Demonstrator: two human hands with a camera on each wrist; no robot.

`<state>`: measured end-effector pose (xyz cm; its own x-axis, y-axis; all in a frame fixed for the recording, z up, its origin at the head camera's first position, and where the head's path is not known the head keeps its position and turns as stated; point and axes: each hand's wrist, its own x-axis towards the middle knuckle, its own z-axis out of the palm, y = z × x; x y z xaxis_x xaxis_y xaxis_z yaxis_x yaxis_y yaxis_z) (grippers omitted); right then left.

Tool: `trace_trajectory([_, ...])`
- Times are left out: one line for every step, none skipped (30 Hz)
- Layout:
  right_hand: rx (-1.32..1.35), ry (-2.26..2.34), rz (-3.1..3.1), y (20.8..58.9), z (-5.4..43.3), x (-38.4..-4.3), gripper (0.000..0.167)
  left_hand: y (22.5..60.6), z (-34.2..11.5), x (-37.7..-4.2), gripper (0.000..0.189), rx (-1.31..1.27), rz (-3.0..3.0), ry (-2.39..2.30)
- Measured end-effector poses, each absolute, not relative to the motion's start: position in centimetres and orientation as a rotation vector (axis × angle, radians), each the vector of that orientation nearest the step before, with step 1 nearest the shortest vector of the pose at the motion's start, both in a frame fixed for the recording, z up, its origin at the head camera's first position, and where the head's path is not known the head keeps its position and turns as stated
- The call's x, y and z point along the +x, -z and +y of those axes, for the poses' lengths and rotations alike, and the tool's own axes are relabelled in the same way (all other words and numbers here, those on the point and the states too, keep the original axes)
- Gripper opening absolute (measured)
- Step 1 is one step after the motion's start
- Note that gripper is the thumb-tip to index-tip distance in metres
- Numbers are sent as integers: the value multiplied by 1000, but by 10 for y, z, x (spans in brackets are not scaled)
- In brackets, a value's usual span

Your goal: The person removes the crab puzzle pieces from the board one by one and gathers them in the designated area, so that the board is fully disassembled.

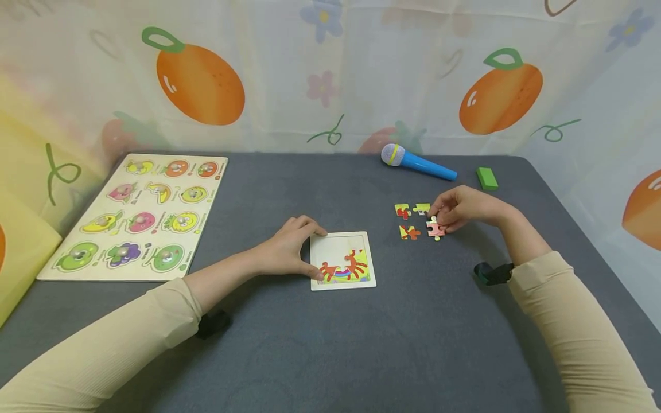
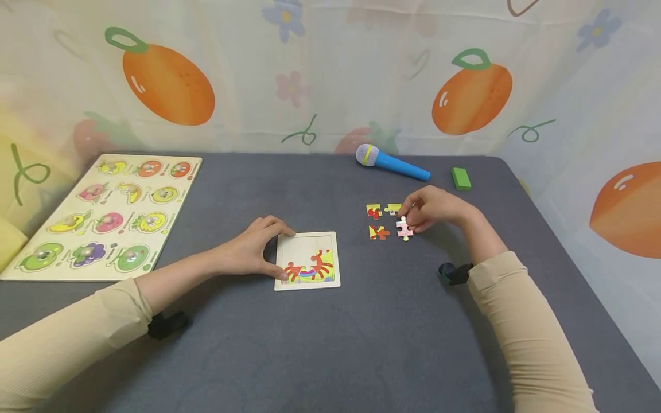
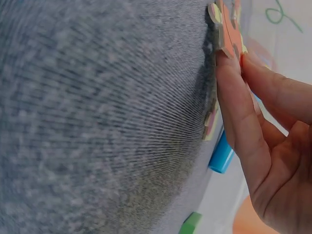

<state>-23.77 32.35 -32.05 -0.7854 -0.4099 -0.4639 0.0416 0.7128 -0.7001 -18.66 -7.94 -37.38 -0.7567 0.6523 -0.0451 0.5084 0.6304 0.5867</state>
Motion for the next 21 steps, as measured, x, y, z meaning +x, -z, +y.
trace_trajectory([-272, 957, 2308, 321, 323, -238, 28, 374, -79, -187, 80, 947, 2602, -819])
trace_trajectory([-262, 951, 2315, 322, 323, -238, 27, 374, -79, -186, 80, 948, 2603, -819])
trace_trajectory([-255, 939, 2326, 322, 322, -237, 27, 374, -79, -186, 80, 945, 2603, -820])
trace_trajectory([-246, 929, 2337, 322, 321, -237, 27, 374, -79, -187, 80, 942, 2602, -821])
trace_trajectory([-240, 919, 2348, 323, 321, -237, 27, 374, -79, -187, 81, 938, 2601, -822])
trace_trajectory([-233, 909, 2359, 323, 320, -237, 26, 374, -78, -187, 81, 934, 2600, -822])
trace_trajectory([-232, 898, 2370, 323, 320, -237, 26, 374, -78, -187, 81, 932, 2600, -820])
trace_trajectory([-231, 887, 2380, 323, 319, -237, 26, 374, -78, -187, 81, 928, 2598, -820])
trace_trajectory([-234, 877, 2389, 323, 318, -237, 27, 374, -78, -187, 81, 923, 2596, -820])
trace_trajectory([-229, 870, 2395, 324, 318, -237, 26, 375, -78, -187, 81, 923, 2596, -818])
trace_trajectory([-231, 862, 2401, 324, 318, -237, 27, 375, -78, -187, 81, 923, 2595, -817])
trace_trajectory([-229, 854, 2407, 324, 318, -237, 26, 375, -78, -187, 81, 923, 2594, -816])
trace_trajectory([-235, 847, 2413, 324, 318, -237, 27, 375, -78, -187, 81, 922, 2594, -817])
trace_trajectory([-229, 841, 2417, 323, 317, -237, 26, 375, -78, -187, 81, 921, 2592, -820])
trace_trajectory([-227, 834, 2420, 323, 317, -236, 26, 374, -78, -187, 81, 920, 2592, -821])
trace_trajectory([-222, 825, 2424, 323, 316, -237, 25, 375, -78, -187, 80, 919, 2592, -823])
trace_trajectory([-229, 814, 2429, 323, 316, -236, 25, 375, -78, -187, 80, 921, 2592, -824])
trace_trajectory([-230, 804, 2432, 323, 315, -237, 25, 375, -78, -187, 80, 921, 2593, -826])
trace_trajectory([-231, 794, 2435, 323, 314, -237, 25, 375, -78, -187, 80, 923, 2594, -827])
trace_trajectory([-225, 782, 2437, 323, 314, -237, 24, 375, -78, -187, 80, 924, 2595, -827])
trace_trajectory([-226, 771, 2442, 323, 313, -237, 24, 375, -78, -187, 80, 926, 2595, -826])
